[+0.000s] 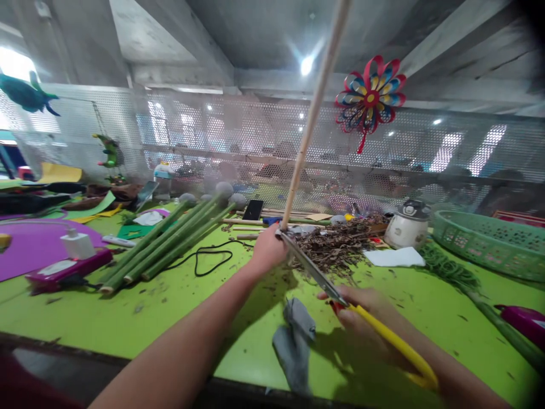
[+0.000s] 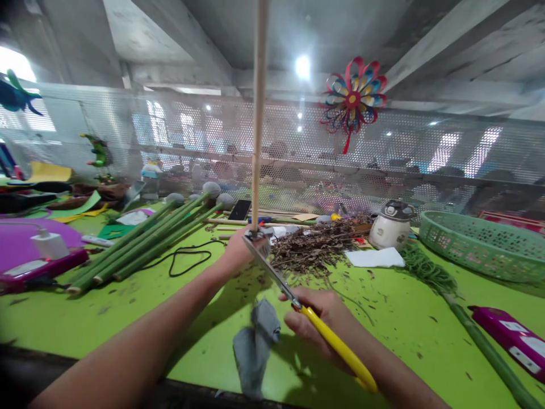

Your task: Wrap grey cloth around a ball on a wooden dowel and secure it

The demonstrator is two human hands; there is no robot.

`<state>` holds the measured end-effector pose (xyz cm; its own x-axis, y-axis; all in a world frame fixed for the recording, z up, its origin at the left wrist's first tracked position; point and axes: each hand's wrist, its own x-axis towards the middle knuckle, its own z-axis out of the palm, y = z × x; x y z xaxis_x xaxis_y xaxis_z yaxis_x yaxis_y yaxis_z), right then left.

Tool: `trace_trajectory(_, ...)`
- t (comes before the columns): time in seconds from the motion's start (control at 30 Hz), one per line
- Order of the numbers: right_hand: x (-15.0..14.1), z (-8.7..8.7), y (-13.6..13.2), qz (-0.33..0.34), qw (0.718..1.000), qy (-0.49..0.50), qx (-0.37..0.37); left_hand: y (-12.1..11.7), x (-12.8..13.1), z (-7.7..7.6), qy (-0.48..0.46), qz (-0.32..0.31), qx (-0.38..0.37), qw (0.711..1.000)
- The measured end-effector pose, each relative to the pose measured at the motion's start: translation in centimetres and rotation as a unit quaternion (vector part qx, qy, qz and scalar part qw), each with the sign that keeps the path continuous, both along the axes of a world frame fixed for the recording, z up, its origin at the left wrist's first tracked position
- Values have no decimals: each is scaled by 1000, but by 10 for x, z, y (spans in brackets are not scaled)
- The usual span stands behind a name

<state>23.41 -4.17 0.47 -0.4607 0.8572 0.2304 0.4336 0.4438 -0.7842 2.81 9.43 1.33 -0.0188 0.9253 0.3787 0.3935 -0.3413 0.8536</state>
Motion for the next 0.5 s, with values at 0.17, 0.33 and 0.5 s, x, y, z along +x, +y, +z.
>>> trace_trajectory(0.17,20,12,13,-88,969,-205,105,12,-14,7,-94,-5,-68,993)
trace_trajectory(0.33,75,-6,19,-164,931,-312,95,3,-14,13,-149,-60,-132,978)
trace_trajectory(0.5,142,-23,15,-227,895,-375,78,-7,-11,18,-147,-121,-177,966)
